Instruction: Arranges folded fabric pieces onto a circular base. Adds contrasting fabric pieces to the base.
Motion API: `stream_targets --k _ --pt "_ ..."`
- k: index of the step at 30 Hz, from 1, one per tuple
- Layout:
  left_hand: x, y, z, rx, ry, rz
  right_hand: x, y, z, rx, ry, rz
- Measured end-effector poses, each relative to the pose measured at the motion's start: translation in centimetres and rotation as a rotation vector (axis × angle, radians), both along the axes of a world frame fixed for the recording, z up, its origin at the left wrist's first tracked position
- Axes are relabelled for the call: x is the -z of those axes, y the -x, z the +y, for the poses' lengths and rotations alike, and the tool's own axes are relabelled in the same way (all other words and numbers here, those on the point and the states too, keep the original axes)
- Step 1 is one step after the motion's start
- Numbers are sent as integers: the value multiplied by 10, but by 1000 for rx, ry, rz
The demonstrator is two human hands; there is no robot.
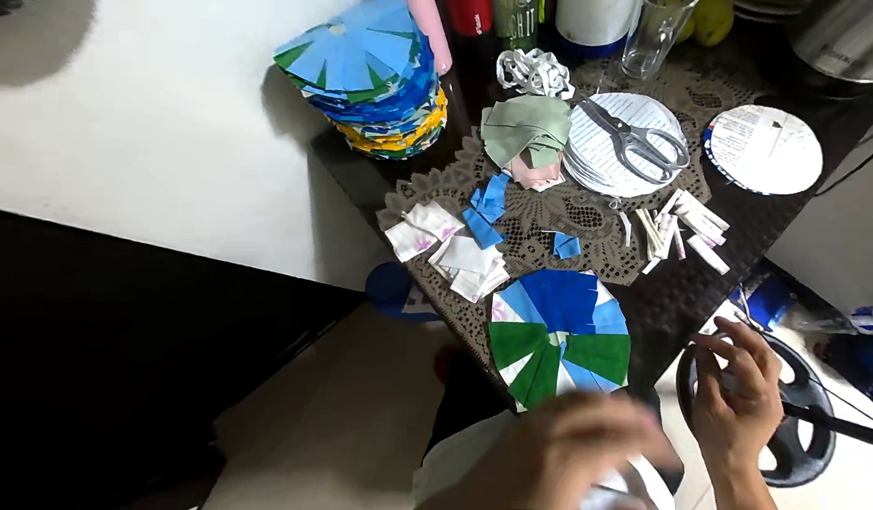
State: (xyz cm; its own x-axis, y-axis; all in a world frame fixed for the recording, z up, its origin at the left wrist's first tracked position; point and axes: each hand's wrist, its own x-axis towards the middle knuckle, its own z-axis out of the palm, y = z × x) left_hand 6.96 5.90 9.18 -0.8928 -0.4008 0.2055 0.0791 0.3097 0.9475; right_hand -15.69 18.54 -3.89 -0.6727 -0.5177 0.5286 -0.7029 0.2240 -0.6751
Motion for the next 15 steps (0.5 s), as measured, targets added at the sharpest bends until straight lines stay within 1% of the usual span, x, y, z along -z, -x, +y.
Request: stream_targets --k 1,2,3,4,6,9,12,15 --pt "17 19 -5 -134 297 -163 -4 1 -8 -19 0 34" --pt "33 37 -8 -233 499 -306 -9 2 -15 -40 -1 67" --pt "48 51 -12 -305 628 -420 -13 3 -24 -59 -5 98" --pt "59 61 -14 -354 687 -499 -16 4 -32 -78 -13 123" --pt "74 72 -15 -398 730 -586 -21 6 -46 -111 -31 159" --pt "86 76 -17 -383 771 -598 -23 8 -60 -159 -63 170" --pt "85 71 -27 -212 741 -613 -21 9 -66 -178 -76 166" --pt "88 65 -45 -4 787 -496 -16 9 -65 -177 -65 141"
